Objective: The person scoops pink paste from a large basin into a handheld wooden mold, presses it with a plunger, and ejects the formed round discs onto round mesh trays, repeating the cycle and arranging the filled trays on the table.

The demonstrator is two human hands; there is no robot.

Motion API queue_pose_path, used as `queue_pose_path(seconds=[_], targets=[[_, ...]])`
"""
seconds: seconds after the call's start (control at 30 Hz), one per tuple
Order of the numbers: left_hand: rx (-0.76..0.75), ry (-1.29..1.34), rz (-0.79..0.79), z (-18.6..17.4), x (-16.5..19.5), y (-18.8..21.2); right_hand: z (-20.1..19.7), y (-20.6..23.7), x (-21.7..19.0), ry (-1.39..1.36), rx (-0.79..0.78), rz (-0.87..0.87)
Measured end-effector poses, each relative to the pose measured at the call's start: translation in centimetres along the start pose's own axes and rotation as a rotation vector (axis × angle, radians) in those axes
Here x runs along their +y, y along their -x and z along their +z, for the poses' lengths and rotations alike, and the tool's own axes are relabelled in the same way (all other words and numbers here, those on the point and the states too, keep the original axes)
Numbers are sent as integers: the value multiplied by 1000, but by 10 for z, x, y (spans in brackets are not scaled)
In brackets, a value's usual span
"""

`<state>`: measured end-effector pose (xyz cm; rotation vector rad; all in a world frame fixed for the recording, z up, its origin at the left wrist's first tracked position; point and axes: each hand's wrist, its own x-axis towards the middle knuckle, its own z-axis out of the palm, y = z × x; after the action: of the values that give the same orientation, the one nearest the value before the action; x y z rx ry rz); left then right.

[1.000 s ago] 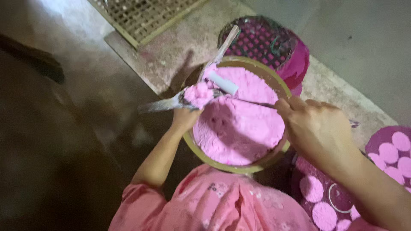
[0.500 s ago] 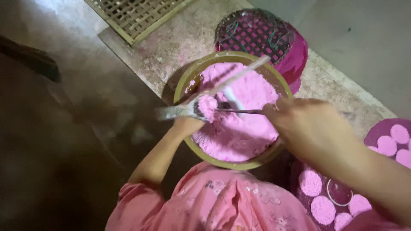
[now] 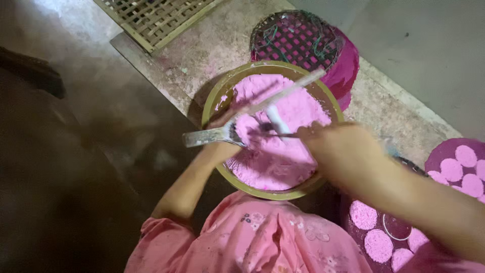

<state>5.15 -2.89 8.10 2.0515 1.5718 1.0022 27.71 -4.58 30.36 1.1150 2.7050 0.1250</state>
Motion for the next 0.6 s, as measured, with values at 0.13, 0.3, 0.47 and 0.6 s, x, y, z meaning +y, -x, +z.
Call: queue_pose_path(seconds=[0.13,0.3,0.47,0.6], targets=[[86,-139,156,-22,-7,-5,-4,17,18,84,146,-6],[213,-140,313,-9,-6,-10,31,-1,7,107,112,-37],[70,57,206,23,0,-8,56,-40,-29,167,142,-121],[-50,172,-271,13,-14,-11,65,-14,6,-113,110,54]])
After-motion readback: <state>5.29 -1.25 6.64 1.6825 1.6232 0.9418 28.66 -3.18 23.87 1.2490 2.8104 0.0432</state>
